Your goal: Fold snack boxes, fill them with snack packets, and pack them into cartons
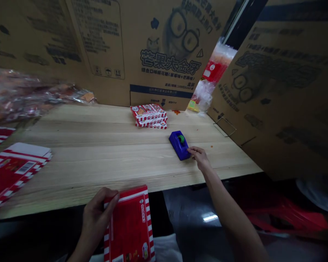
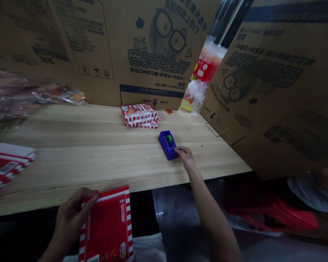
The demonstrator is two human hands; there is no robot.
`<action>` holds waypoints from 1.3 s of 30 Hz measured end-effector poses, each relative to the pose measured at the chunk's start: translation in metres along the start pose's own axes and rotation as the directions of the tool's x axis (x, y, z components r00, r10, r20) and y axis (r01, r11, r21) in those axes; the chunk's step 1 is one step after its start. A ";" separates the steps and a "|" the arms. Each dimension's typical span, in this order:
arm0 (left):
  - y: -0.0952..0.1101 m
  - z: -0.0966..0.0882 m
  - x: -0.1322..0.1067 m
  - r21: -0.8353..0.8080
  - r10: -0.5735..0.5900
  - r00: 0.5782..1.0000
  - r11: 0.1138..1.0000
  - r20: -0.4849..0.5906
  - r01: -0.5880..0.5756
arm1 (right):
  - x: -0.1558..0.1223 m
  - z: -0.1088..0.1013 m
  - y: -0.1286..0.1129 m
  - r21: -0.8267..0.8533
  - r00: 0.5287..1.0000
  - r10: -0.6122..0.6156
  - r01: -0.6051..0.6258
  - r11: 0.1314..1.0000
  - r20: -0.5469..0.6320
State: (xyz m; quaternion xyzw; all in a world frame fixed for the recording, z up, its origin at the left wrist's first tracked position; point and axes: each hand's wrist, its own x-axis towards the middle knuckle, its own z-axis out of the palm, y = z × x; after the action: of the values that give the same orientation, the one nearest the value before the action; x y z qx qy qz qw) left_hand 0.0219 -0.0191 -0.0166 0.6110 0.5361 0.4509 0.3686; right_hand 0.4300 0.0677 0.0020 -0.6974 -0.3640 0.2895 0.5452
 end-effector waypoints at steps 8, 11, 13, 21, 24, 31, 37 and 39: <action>-0.007 -0.006 -0.002 0.001 -0.057 0.998 0.998 -0.004 0.057 | -0.012 0.000 0.006 0.280 0.995 0.050 -0.023 0.960 -0.090; -0.007 -0.006 0.000 -0.002 -0.070 0.997 0.998 0.016 0.070 | -0.028 -0.002 0.018 0.335 0.995 0.021 0.014 0.942 -0.102; -0.005 -0.006 0.001 -0.008 -0.070 0.997 0.997 0.031 0.070 | -0.033 -0.001 0.030 0.350 0.993 0.007 0.034 0.936 -0.115; 0.014 0.001 0.002 -0.051 -0.001 0.999 0.999 0.041 0.003 | -0.038 -0.008 0.054 0.344 0.988 0.001 0.053 0.938 -0.154; 0.017 0.005 0.003 -0.071 0.022 0.999 0.997 0.049 -0.018 | -0.057 -0.007 0.030 0.308 0.998 -0.044 0.055 0.950 -0.045; 0.028 0.013 0.005 -0.108 0.074 0.988 0.992 0.133 -0.060 | -0.100 0.085 -0.085 0.138 0.137 -0.213 0.421 0.897 0.967; 0.034 0.011 0.000 -0.092 0.135 0.985 0.988 0.110 -0.125 | -0.119 0.148 -0.117 0.149 -0.202 0.033 0.813 0.563 0.979; 0.035 0.010 -0.002 -0.092 0.149 0.985 0.986 0.088 -0.141 | -0.119 0.155 -0.118 0.092 -0.165 0.086 0.834 0.544 0.982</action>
State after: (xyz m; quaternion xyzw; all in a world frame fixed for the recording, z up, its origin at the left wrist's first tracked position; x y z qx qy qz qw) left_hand 0.0423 -0.0260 0.0125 0.6528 0.4525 0.4697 0.3854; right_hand 0.2158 0.0719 0.0803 -0.2467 -0.9074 0.3294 -0.0848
